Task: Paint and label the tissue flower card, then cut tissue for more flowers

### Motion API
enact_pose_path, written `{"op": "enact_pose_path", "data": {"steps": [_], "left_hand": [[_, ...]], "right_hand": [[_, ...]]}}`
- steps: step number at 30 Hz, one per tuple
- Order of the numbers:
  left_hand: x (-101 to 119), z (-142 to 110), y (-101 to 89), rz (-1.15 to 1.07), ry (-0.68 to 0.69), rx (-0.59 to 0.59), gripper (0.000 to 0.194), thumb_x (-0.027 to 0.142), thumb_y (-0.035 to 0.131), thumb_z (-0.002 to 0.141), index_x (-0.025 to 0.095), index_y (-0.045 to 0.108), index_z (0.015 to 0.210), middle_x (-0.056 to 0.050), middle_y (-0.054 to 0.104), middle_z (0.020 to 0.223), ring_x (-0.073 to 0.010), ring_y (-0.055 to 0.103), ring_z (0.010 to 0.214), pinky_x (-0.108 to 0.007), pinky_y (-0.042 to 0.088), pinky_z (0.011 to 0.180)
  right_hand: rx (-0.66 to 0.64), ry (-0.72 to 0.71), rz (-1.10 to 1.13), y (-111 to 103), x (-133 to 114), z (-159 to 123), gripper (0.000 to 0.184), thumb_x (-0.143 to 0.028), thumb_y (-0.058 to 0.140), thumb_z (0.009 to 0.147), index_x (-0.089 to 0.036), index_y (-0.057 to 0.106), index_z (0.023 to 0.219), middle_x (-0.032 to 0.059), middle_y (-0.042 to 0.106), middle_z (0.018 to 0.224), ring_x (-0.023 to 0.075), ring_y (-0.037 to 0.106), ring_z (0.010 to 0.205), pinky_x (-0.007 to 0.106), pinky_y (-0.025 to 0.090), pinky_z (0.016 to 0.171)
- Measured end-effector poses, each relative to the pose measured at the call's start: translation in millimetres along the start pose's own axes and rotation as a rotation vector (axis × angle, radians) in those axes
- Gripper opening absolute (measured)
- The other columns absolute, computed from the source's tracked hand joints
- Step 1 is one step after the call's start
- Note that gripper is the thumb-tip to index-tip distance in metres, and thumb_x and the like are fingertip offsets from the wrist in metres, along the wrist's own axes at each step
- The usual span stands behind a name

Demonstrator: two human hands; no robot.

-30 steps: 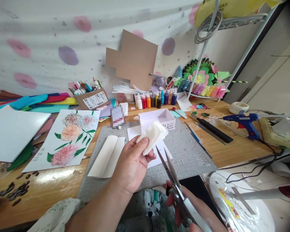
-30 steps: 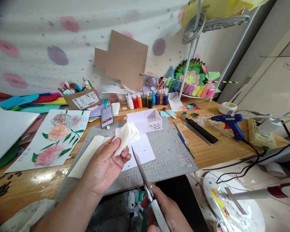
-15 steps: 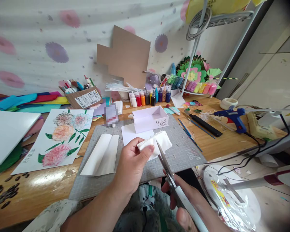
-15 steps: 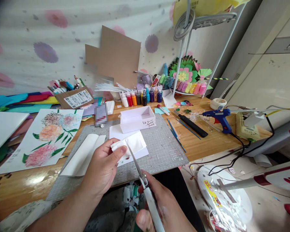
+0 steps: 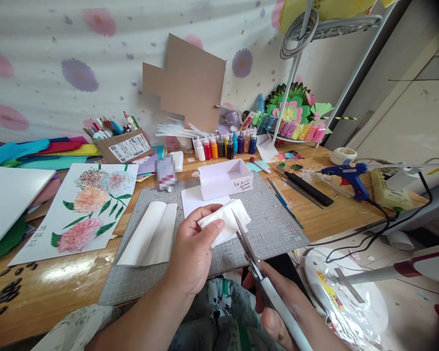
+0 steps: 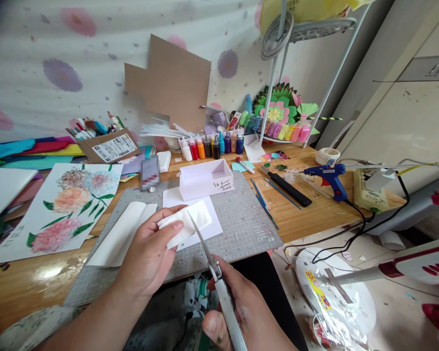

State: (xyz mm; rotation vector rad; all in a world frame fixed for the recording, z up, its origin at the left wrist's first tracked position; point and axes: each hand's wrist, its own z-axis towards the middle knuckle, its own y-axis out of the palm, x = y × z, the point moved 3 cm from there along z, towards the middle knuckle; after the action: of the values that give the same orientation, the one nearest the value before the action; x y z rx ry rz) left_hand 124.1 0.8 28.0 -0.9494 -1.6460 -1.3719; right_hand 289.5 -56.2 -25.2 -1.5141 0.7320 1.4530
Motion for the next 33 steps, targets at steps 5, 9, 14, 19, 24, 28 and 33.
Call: {"op": "enact_pose_path", "data": {"steps": [5,9,14,19,24,28,33], "left_hand": [[3.7,-0.9,0.1,-0.078,-0.038,-0.020,0.018,0.017,0.072,0.066,0.017,0.054,0.065,0.003,0.062,0.066,-0.0095,0.054,0.058,-0.020,0.042,0.057],[-1.0,-2.8,-0.5,-0.044,-0.026,-0.043,0.023,0.018,0.070,0.069,0.017,0.048,0.062,0.004,0.057,0.060,-0.0097,0.051,0.055,-0.020,0.039,0.054],[-3.1,-2.4,-6.5,0.062,0.073,0.004,0.021,0.024,0.069,0.072,0.018,0.050,0.064,0.003,0.058,0.061,-0.0115,0.051,0.058,-0.022,0.039,0.057],[-7.1,-9.5,-8.3,0.313,0.167,-0.048,0.017,0.028,0.068,0.075,0.018,0.056,0.068,0.000,0.064,0.075,-0.0140,0.053,0.067,-0.024,0.040,0.062],[-14.4,-20.8,-0.3,0.469,0.184,-0.215,0.015,0.027,0.065,0.079,0.019,0.056,0.069,-0.003,0.067,0.085,-0.0147,0.055,0.071,-0.024,0.041,0.065],[-16.4,-21.8,-2.0,0.389,0.087,-0.302,0.019,0.030,0.065,0.079,0.019,0.052,0.069,-0.003,0.065,0.081,-0.0146,0.052,0.069,-0.024,0.040,0.062],[-8.0,-18.1,0.6,0.564,-0.004,-0.360,0.015,0.031,0.068,0.074,0.020,0.061,0.081,0.001,0.060,0.070,-0.0118,0.048,0.060,-0.020,0.036,0.054]], "right_hand": [[0.005,-0.005,0.006,-5.6,0.3,-3.0,0.069,-0.067,0.042,0.083,-0.023,0.039,0.136,0.0064,0.058,0.097,0.0147,0.051,0.065,0.025,0.042,0.061],[0.001,-0.024,-0.003,-5.5,-2.7,-3.4,0.066,-0.065,0.042,0.084,-0.023,0.041,0.135,0.0049,0.057,0.092,0.0150,0.051,0.066,0.024,0.042,0.061],[0.054,0.041,0.086,-6.6,4.7,-7.6,0.069,-0.068,0.046,0.081,-0.024,0.043,0.134,0.0058,0.059,0.092,0.0147,0.051,0.064,0.024,0.041,0.056],[0.356,0.002,0.298,-23.2,0.6,-0.3,0.063,-0.057,0.062,0.077,-0.030,0.043,0.131,0.0052,0.059,0.098,0.0155,0.054,0.073,0.026,0.048,0.064],[0.396,-0.046,0.409,-30.4,-27.5,26.3,0.067,-0.031,0.076,0.070,-0.030,0.045,0.129,0.0052,0.061,0.106,0.0165,0.058,0.084,0.029,0.051,0.074],[0.440,-0.020,0.460,-28.7,-38.0,37.9,0.053,-0.017,0.071,0.068,-0.025,0.055,0.118,-0.0011,0.060,0.078,0.0095,0.053,0.063,0.019,0.046,0.056],[0.433,-0.044,0.416,-28.3,-32.0,40.4,0.049,-0.014,0.066,0.068,-0.024,0.056,0.115,-0.0029,0.058,0.074,0.0074,0.049,0.056,0.018,0.042,0.050]]}}
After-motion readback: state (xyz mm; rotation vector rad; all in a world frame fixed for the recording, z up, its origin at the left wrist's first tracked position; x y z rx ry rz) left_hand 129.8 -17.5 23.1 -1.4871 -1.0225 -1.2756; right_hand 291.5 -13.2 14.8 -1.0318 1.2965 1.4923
